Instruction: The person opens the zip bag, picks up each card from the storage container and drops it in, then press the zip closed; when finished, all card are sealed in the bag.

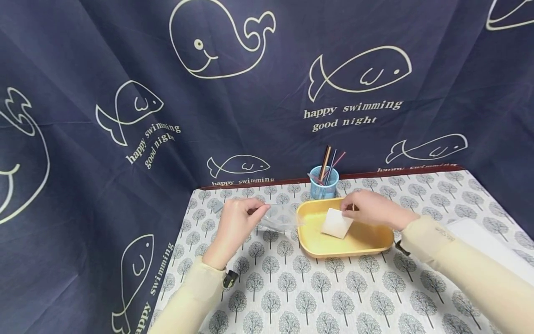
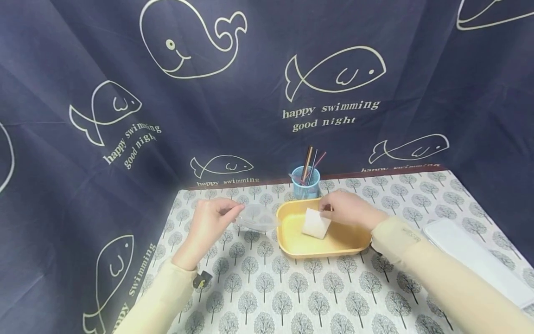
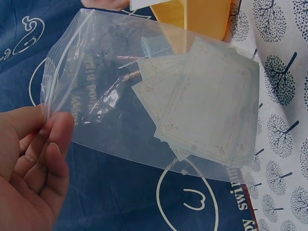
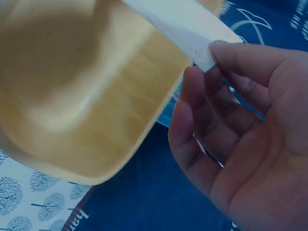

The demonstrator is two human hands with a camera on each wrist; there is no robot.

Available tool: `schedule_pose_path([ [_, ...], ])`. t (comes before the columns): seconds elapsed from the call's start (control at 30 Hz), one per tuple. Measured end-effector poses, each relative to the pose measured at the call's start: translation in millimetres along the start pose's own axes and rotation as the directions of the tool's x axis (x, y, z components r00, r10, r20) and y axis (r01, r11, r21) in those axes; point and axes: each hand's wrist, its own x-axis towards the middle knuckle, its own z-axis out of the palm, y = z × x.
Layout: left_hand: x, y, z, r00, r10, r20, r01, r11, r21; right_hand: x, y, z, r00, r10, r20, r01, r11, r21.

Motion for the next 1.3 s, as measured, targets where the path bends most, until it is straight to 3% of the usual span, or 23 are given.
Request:
schedule_pose_path([
  [0.2, -0.1, 0.2, 0.5, 1.000, 0.005, 0.002, -0.005, 1.000, 0.002, -4.3, -7, -15, 0.995, -0.023, -0.093, 0.028, 0.998, 0.051],
  [0.37, -0.3, 0.0, 1.1, 1.000, -0.003, 0.007, 0.003, 1.000, 0.000, -8.9, -20, -27, 0.968, -0.054, -0.247, 0.057, 0.998, 0.004],
  [0.47, 0.1, 0.0, 1.3, 1.000, 0.000, 0.002, 0.000, 1.000, -0.001, -11.1, -31, -34, 0.925, -0.102, -0.367, 0.098, 0.995, -0.029],
  [0.6, 0.6, 0.6, 1.2, 1.000, 0.003, 0.000, -0.003, 1.000, -0.001, -11.7, -47, -42, 0.840, -0.182, -0.511, 0.183, 0.982, -0.049],
  [0.7, 0.9, 0.7, 1.1, 1.000, 0.000, 0.003, 0.000, 1.000, 0.001, -10.7, -58, -48, 0.788, -0.226, -0.573, 0.244, 0.969, -0.046],
  [0.87, 1.8, 0.9, 1.2, 1.000, -0.003, 0.009, 0.003, 1.000, 0.008, -7.8, -78, -54, 0.745, -0.266, -0.612, 0.321, 0.947, -0.021],
  [1.07, 1.9, 1.7, 0.8, 1.000, -0.018, 0.013, 0.018, 1.000, -0.001, -2.8, -96, -50, 0.719, -0.300, -0.628, 0.409, 0.912, 0.032],
  [1.3, 1.9, 2.7, 0.6, 1.000, -0.012, 0.013, 0.012, 1.000, 0.002, 6.0, -100, -31, 0.738, -0.324, -0.592, 0.409, 0.913, 0.011],
])
